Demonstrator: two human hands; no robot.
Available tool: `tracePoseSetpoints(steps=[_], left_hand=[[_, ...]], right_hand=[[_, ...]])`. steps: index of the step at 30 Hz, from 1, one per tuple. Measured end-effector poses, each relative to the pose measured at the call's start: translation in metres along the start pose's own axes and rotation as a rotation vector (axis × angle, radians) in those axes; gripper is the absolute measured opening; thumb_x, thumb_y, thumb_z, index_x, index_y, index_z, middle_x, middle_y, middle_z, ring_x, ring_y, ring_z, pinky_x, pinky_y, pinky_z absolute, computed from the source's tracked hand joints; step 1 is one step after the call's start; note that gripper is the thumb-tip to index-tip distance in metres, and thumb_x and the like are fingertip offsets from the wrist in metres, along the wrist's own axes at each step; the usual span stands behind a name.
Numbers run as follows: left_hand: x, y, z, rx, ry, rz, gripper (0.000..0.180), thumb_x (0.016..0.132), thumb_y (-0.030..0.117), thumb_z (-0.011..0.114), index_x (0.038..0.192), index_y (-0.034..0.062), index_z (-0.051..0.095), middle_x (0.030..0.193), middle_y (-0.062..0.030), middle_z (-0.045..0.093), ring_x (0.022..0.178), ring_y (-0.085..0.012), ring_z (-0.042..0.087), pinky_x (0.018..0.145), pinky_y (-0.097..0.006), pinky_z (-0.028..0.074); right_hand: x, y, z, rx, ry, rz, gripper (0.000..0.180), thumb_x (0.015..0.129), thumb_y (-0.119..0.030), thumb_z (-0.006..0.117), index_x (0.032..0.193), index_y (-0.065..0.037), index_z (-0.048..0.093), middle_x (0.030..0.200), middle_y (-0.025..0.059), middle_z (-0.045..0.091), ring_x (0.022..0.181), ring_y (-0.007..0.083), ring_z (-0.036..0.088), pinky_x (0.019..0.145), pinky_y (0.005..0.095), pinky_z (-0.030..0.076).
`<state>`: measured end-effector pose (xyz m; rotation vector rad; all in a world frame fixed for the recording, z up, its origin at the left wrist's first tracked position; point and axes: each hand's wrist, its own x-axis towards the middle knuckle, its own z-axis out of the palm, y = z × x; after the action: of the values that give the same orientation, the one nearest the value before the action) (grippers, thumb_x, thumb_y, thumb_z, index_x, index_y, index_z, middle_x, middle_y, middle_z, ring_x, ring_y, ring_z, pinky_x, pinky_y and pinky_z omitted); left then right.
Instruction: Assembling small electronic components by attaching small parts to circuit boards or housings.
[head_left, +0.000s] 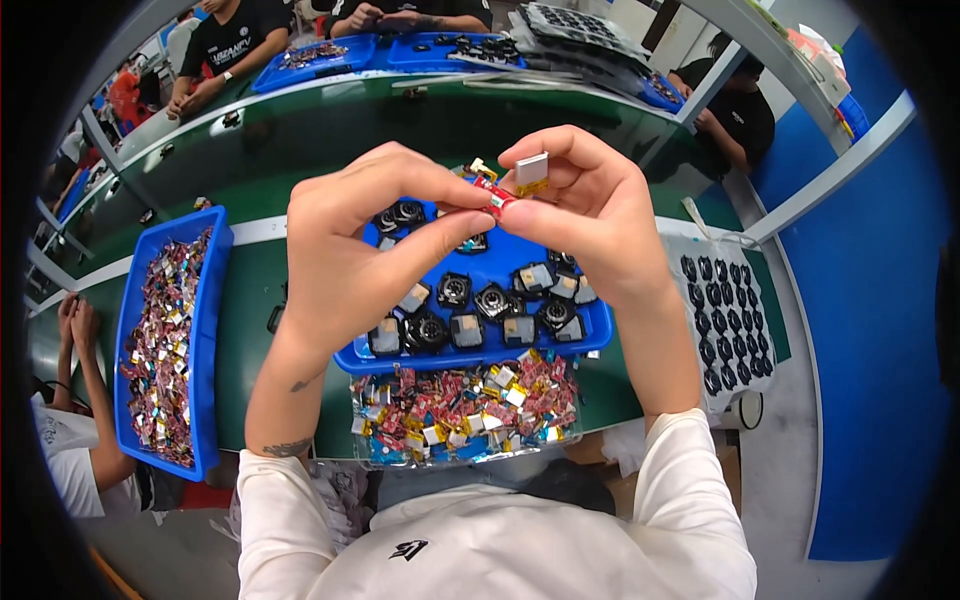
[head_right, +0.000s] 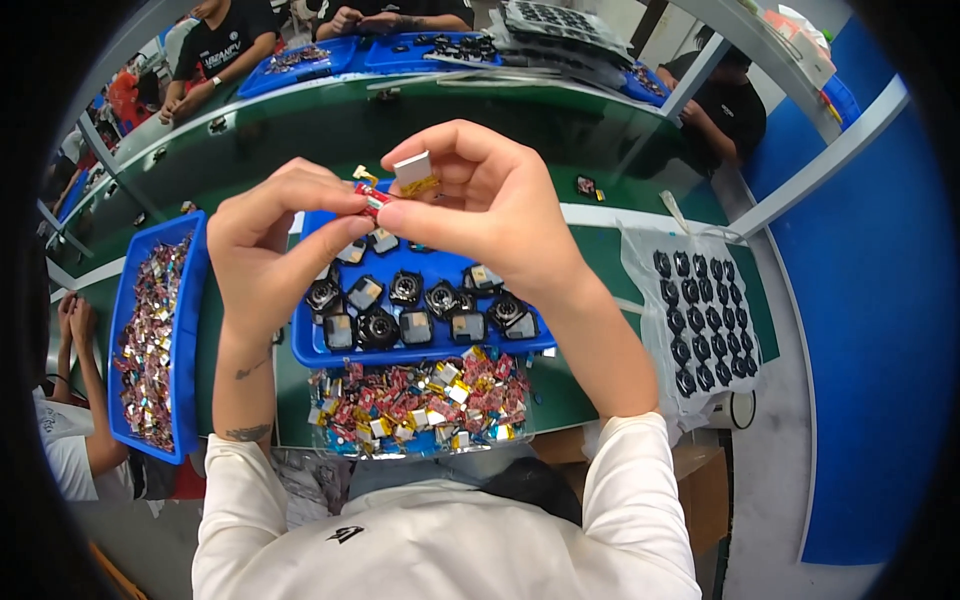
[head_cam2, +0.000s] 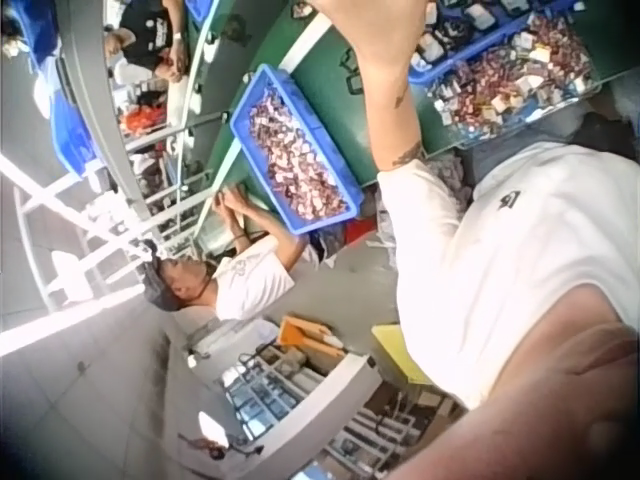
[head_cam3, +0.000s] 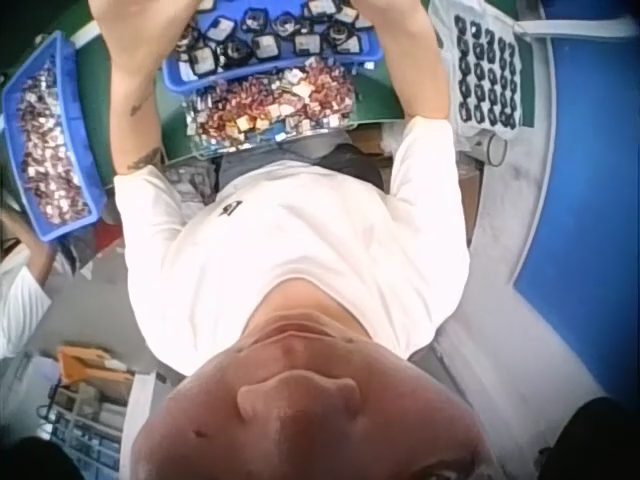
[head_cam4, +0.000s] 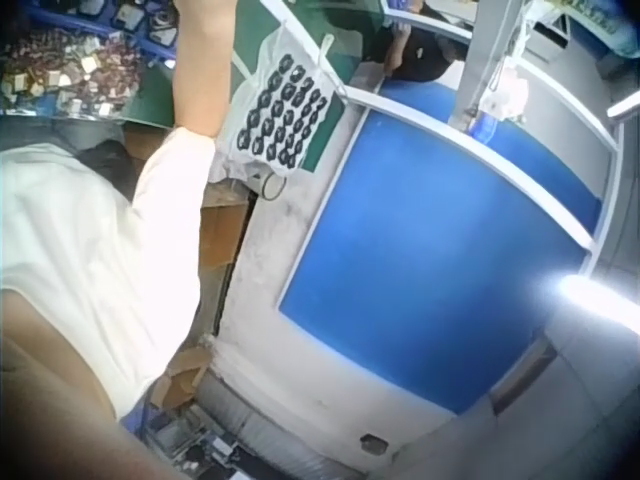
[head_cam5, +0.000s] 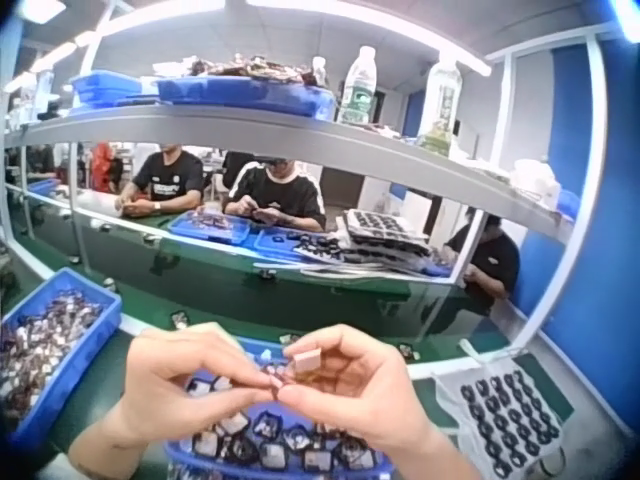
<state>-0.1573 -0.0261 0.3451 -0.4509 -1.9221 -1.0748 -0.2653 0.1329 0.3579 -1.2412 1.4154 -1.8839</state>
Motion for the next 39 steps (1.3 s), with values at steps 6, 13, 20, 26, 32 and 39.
tracePoseSetpoints(steps=[6,13,20,26,32,39], left_hand=[[-0.004,-0.001,-0.003,-0.339,0.201,-0.269,0.005,0.076,0.001,0.071,0.079,-0.001,0.068,0.086,-0.0065,0.063,0.076,-0.0094,0.059,0.062,-0.021,0.047],[0.001,-0.009,0.008,-0.252,0.206,-0.458,0.018,0.077,0.009,0.071,0.094,0.0021,0.066,0.1,-0.0035,0.062,0.087,-0.007,0.054,0.074,-0.022,0.043],[0.003,-0.01,0.012,0.475,-0.003,0.093,0.025,0.059,0.005,0.078,0.083,0.01,0.07,0.095,-0.005,0.064,0.088,-0.0221,0.056,0.073,-0.032,0.046],[0.002,-0.013,0.017,0.447,-0.005,0.099,0.017,0.063,0.0,0.074,0.078,0.0057,0.069,0.082,-0.0059,0.065,0.076,-0.0194,0.057,0.066,-0.028,0.046],[-0.003,-0.012,0.022,-0.182,-0.071,-0.525,0.016,0.077,0.004,0.067,0.091,-0.0048,0.063,0.081,-0.0033,0.064,0.076,-0.0066,0.057,0.07,-0.022,0.046],[-0.002,-0.016,0.012,-0.367,-0.106,-0.676,0.014,0.082,0.009,0.067,0.089,-0.0025,0.063,0.082,-0.0026,0.064,0.075,-0.0051,0.057,0.068,-0.018,0.045]], right_hand=[[0.016,0.005,0.005,-0.328,0.003,-0.353,0.027,0.073,0.0,0.071,0.098,0.0,0.06,0.088,0.0052,0.064,0.081,0.0109,0.063,0.071,0.0229,0.051],[0.019,0.014,-0.01,-0.227,0.03,-0.265,0.033,0.075,-0.004,0.07,0.105,-0.001,0.056,0.086,0.0055,0.064,0.07,0.0094,0.062,0.064,0.0204,0.05],[0.021,0.008,-0.022,0.07,-0.146,0.157,0.04,0.078,-0.009,0.07,0.112,0.004,0.052,0.08,0.0093,0.066,0.063,0.0097,0.061,0.056,0.0221,0.05],[0.013,0.001,-0.038,-0.187,-0.095,0.048,0.019,0.079,-0.007,0.067,0.094,0.004,0.063,0.078,0.0088,0.066,0.066,0.01,0.062,0.059,0.0209,0.051],[0.012,0.014,-0.028,-0.344,0.018,-0.14,0.011,0.079,-0.004,0.063,0.088,0.002,0.067,0.078,0.0071,0.066,0.069,0.0091,0.063,0.062,0.0212,0.051],[0.014,0.017,-0.03,-0.197,0.004,-0.166,0.012,0.077,-0.003,0.07,0.087,0.002,0.065,0.078,0.0062,0.066,0.073,0.0095,0.063,0.065,0.0219,0.052]])
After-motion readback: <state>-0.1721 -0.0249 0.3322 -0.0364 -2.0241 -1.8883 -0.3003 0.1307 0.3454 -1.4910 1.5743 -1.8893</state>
